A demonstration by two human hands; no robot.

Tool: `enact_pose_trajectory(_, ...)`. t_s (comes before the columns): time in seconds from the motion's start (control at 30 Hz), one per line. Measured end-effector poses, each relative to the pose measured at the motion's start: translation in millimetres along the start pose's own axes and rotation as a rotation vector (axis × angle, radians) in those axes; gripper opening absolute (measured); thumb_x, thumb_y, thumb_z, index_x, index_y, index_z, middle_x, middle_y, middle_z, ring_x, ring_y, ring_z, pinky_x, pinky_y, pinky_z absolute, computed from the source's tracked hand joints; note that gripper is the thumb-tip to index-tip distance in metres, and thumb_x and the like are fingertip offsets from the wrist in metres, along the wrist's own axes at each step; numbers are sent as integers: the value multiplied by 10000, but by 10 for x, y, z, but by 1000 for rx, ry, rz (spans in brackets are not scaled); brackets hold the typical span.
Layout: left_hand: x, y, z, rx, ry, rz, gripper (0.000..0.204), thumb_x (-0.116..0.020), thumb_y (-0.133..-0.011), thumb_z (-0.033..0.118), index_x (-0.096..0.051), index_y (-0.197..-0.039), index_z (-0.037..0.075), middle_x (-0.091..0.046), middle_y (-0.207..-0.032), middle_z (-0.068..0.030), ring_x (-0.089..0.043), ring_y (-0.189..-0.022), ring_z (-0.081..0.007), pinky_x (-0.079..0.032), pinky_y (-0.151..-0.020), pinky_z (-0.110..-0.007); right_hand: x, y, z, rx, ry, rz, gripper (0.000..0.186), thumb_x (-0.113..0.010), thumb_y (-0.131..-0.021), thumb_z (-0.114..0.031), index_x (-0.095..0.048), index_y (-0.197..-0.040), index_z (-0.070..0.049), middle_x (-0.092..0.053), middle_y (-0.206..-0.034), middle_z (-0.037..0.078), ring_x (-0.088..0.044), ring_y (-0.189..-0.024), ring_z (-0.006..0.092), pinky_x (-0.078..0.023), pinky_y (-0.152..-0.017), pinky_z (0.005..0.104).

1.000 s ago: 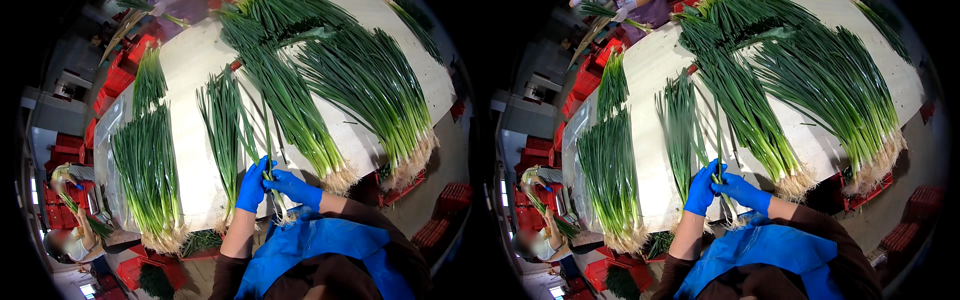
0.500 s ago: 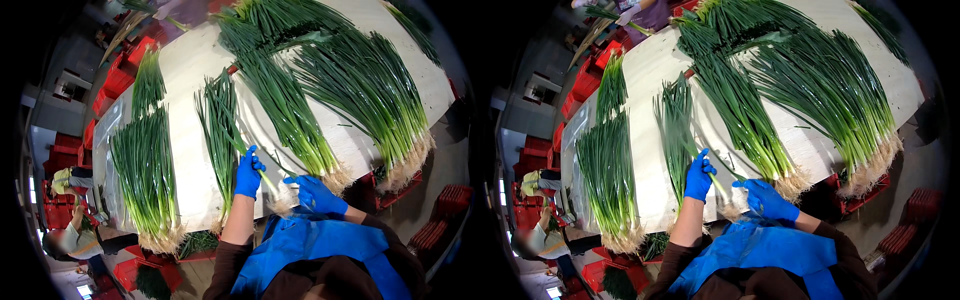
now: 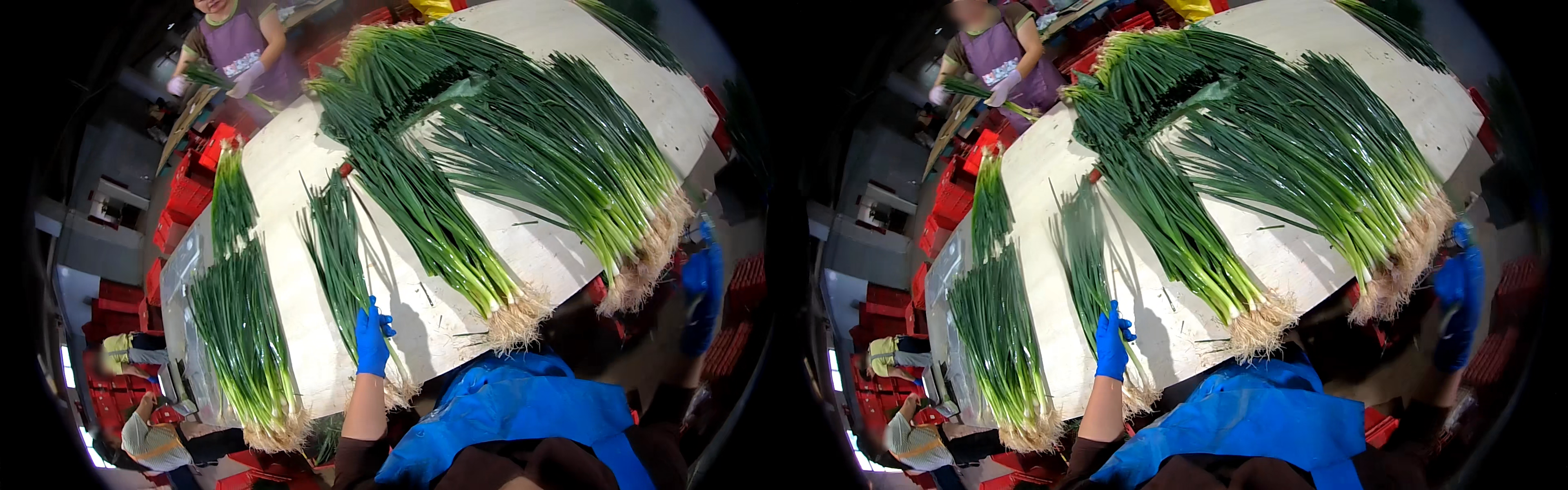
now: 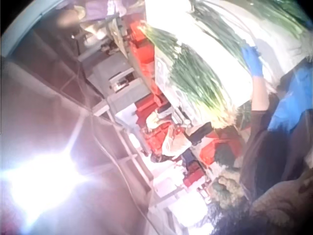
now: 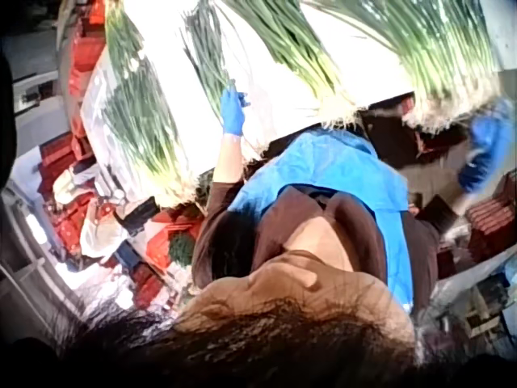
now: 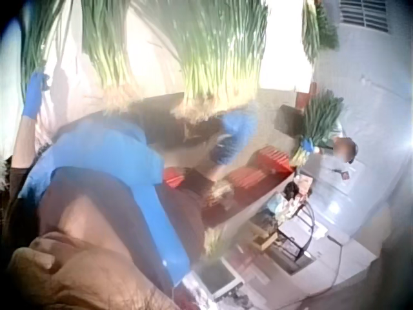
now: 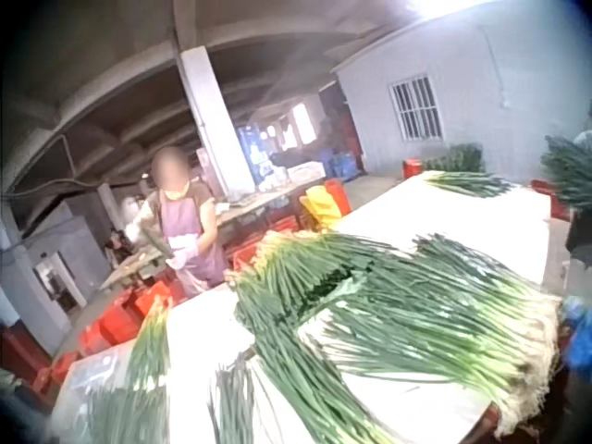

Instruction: The person trims the roots and lower stalks of green onions by hand, then places the trimmed bunches on a table. Other workers are also trimming green onions at the same table.

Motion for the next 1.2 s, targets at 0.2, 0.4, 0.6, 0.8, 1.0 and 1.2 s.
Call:
enact_pose_trajectory(0.2, 236, -202, 50, -141, -211, 189, 547, -524, -916, 135, -278, -1400, 61, -580, -966, -109, -552, -629, -119, -441, -493, -253, 3017, -1377, -208, 274, 1365, 238, 478, -498, -956, -260, -404, -1339, 10, -519, -1219, 85, -486, -1109, 164, -390, -957, 288)
enact_pose_trajectory(0.4, 509, 309, 471, -426, -909, 437, 553, -625, -824, 174, -421, -1305, -6, -493, -1222, -247, -505, -1095, -366, -404, -946, -415, 618, -1223, 496, 254, 931, -207, 448, -488, -954, -162, -376, -1345, 24, -452, -1343, 147, -455, -1210, 204, -378, -999, 298)
enact_pose_trajectory(0.6, 689, 174, 391, -483, -884, 376, 484, -631, -819, 203, -497, -1229, -15, -523, -1189, -236, -471, -1141, -388, -386, -967, -437, -1802, 314, 1709, 192, 936, -857, 451, -603, -859, -147, -480, -1275, -25, -505, -1263, 186, -515, -1133, 308, -423, -941, 369)
enact_pose_trajectory(0.8, -12, 506, 514, -613, -855, 217, 568, -647, -827, 238, -434, -1301, 7, -491, -1215, -214, -565, -1014, -325, -462, -865, -397, -2470, 1042, 2460, -24, 1264, -984, 752, -694, -769, -276, -327, -1354, 22, -501, -1187, 266, -529, -1047, 402, -450, -870, 455)
enact_pose_trajectory(1.0, 51, 739, -459, -282, -642, 74, 572, -639, -845, 235, -414, -1338, 49, -583, -1102, -158, -613, -814, -214, -494, -732, -317, -2661, 1238, 2765, 253, 1400, -869, 929, -702, -744, -271, -138, -1402, 65, -446, -1192, 297, -537, -986, 423, -460, -815, 473)
enact_pose_trajectory(1.2, 311, 691, 269, -448, -443, 165, 536, -586, -870, 137, -381, -1359, 61, -590, -1011, -95, -564, -807, -149, -480, -728, -280, -2757, 1182, 2794, 24, 1402, -954, 984, -717, -727, -247, -86, -1412, 68, -429, -1217, 312, -543, -991, 432, -471, -789, 487)
Point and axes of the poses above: each hand's wrist, its own y-axis away from the middle knuckle, its own x-axis out of the back of the hand, z = x × y, the point moved 8 cm from there along -y, towards the middle knuckle
